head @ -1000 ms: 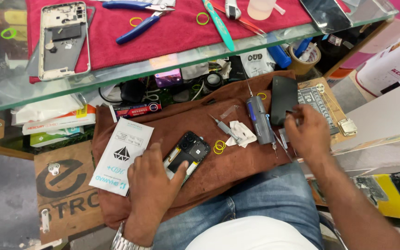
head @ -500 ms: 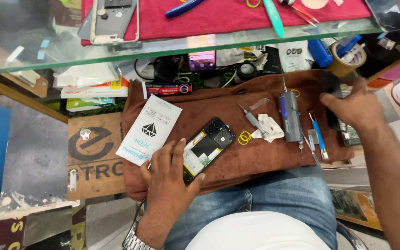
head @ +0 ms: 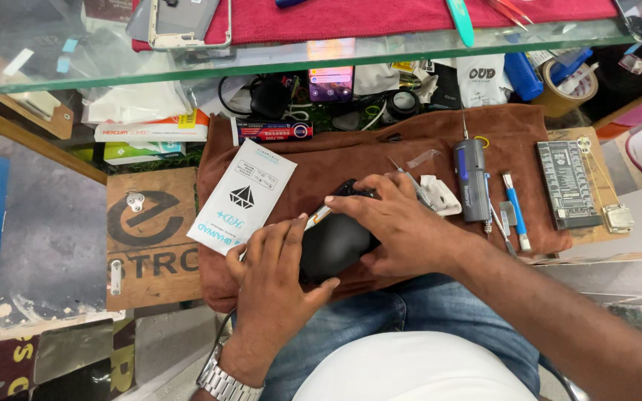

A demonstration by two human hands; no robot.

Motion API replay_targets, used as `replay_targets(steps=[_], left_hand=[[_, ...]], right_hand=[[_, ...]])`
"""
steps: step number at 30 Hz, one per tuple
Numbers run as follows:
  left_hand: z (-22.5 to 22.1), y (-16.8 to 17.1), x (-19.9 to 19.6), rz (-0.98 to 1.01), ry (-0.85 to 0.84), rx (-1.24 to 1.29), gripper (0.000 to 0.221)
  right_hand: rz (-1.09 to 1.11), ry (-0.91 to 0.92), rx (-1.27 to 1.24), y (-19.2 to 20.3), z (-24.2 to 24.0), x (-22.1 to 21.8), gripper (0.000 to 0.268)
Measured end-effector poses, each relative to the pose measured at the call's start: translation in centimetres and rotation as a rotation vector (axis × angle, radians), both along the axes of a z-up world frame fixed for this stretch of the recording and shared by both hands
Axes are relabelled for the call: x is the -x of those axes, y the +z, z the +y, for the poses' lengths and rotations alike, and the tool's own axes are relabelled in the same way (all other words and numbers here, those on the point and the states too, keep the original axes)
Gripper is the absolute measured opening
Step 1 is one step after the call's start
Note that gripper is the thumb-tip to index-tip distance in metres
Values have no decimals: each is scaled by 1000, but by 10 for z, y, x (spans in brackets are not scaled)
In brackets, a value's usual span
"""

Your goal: The person assembles a smartphone by connecting a battery and securing the back cover. They then power on the device, navigate through the lock screen and home screen, and test the touch functionality by swiping and tapping various icons.

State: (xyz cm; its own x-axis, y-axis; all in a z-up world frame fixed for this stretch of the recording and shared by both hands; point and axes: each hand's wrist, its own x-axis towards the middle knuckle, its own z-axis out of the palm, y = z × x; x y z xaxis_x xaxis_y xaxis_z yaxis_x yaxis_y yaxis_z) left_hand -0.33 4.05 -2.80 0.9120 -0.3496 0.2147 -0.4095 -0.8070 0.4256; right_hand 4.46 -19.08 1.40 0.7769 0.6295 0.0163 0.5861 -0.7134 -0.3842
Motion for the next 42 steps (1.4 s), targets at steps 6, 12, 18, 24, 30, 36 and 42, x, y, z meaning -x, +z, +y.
replay_targets(steps=[6,12,18,24,30,36,42], left_hand=[[13,-1,-3,-93,65,-28,85],[17,-4,-5,0,106,-98,83],[11,-12,-1,8,121,-113,86],[9,-16,-2,27,127,-177,87],[11,-20,-2,36,129,-200,89],[9,-19,-4,102,137,-235,91],[8,-16,-5,122,137,-254,88]], right_hand=[[24,73,-63,6,-11,-16,102],[366,-272,-412,-45,-48,-35,70],[552,-480,-631,-86,-51,-33,36],[549,-499,-730,-89,-39,-35,33],[397,-507,-586,-80,-31,-34,30],[420,-555,-518,-80,-31,-33,31],[431,-503,-588,-87,-37,-35,32]])
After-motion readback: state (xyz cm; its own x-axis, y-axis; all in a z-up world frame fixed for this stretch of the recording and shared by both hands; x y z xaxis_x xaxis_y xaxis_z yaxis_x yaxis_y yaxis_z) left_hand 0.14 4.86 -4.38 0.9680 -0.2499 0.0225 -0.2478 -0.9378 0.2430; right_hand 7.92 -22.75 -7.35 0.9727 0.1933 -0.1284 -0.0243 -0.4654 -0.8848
